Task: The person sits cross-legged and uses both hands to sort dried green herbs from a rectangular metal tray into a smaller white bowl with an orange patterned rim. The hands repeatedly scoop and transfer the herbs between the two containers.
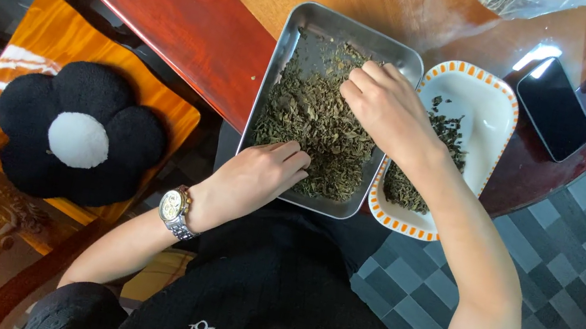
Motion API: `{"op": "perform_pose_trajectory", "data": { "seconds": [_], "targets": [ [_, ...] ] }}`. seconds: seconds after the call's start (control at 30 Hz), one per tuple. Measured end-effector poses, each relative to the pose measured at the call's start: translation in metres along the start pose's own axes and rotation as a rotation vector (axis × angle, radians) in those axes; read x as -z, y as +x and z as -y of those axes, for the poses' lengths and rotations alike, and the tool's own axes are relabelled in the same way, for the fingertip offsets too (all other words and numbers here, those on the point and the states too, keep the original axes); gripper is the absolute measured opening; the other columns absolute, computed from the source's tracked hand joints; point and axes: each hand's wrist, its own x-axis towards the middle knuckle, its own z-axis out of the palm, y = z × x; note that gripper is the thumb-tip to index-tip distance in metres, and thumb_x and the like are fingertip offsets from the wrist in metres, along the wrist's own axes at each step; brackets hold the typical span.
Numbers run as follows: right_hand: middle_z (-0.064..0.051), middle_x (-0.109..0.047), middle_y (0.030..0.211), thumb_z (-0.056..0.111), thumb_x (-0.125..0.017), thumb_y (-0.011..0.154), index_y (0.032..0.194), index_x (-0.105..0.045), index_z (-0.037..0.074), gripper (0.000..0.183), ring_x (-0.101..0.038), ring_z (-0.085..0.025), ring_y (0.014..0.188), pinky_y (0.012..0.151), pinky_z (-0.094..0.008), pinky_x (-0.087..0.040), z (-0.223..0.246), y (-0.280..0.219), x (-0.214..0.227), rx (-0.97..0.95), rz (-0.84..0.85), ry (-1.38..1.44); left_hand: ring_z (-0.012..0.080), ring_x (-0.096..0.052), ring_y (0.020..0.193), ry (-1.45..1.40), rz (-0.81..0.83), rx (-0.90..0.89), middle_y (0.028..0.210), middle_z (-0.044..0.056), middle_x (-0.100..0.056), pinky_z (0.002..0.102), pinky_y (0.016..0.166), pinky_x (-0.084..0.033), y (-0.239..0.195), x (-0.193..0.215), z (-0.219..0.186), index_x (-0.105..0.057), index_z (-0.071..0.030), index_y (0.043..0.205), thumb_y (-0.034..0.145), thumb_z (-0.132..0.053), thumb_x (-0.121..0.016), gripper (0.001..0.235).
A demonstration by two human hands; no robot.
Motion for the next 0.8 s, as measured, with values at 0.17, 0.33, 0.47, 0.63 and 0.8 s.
{"op": "perform_pose_trajectory", "data": {
  "seconds": [0.17, 0.33, 0.47, 0.63, 0.8],
  "targets": [
    [-0.009, -0.071, 0.098, 0.003, -0.065, 0.097, 0.111, -0.073, 0.004, 0.015, -0.063, -0.021, 0.100, 0.098, -0.038, -0.054, 0.002, 0.004, 0.009, -0.005, 0.060, -0.015, 0.0311, -0.071, 0.076, 0.006, 0.015, 0.015, 0.085, 0.008, -0.057, 0.036, 0.063, -0.059, 0.002, 0.001, -0.004, -0.059, -0.003, 0.094, 0.104, -0.013, -0.061, 0.014],
    [-0.013, -0.069, 0.097, 0.005, -0.065, 0.098, 0.104, -0.071, 0.001, 0.009, -0.064, -0.025, 0.101, 0.095, -0.040, -0.055, 0.003, -0.013, 0.011, 0.012, -0.055, 0.012, 0.0317, -0.071, 0.079, 0.007, 0.004, -0.004, 0.088, 0.008, -0.059, 0.034, 0.063, -0.059, 0.003, 0.005, -0.003, -0.061, -0.003, 0.098, 0.104, -0.013, -0.060, 0.012],
    [-0.013, -0.068, 0.097, 0.002, -0.062, 0.101, 0.100, -0.068, 0.003, 0.006, -0.064, -0.027, 0.101, 0.095, -0.041, -0.055, 0.007, -0.038, 0.022, -0.063, -0.213, 0.269, 0.0316, -0.070, 0.078, 0.005, -0.003, 0.006, 0.088, 0.009, -0.058, 0.034, 0.062, -0.059, 0.009, 0.009, -0.003, -0.061, -0.001, 0.098, 0.105, -0.010, -0.059, 0.012],
    [-0.008, -0.069, 0.098, -0.001, -0.068, 0.099, 0.093, -0.063, 0.007, 0.012, -0.067, -0.027, 0.097, 0.093, -0.044, -0.056, 0.009, -0.084, 0.018, -0.178, -0.401, 0.463, 0.0332, -0.070, 0.080, 0.039, -0.012, -0.019, 0.089, 0.008, -0.059, 0.036, 0.061, -0.058, 0.014, -0.001, -0.004, -0.062, -0.001, 0.101, 0.102, -0.011, -0.062, 0.010],
    [-0.001, -0.072, 0.089, -0.010, -0.073, 0.085, 0.082, -0.063, 0.009, 0.022, -0.061, -0.016, 0.068, 0.062, -0.028, -0.055, 0.002, -0.130, 0.012, -0.309, -0.706, 0.410, 0.0159, -0.069, 0.081, 0.526, 0.003, 0.100, 0.092, -0.003, -0.058, 0.027, 0.064, -0.057, 0.017, -0.009, -0.001, -0.061, -0.018, 0.106, 0.092, -0.040, -0.071, 0.028]
  ]
}}
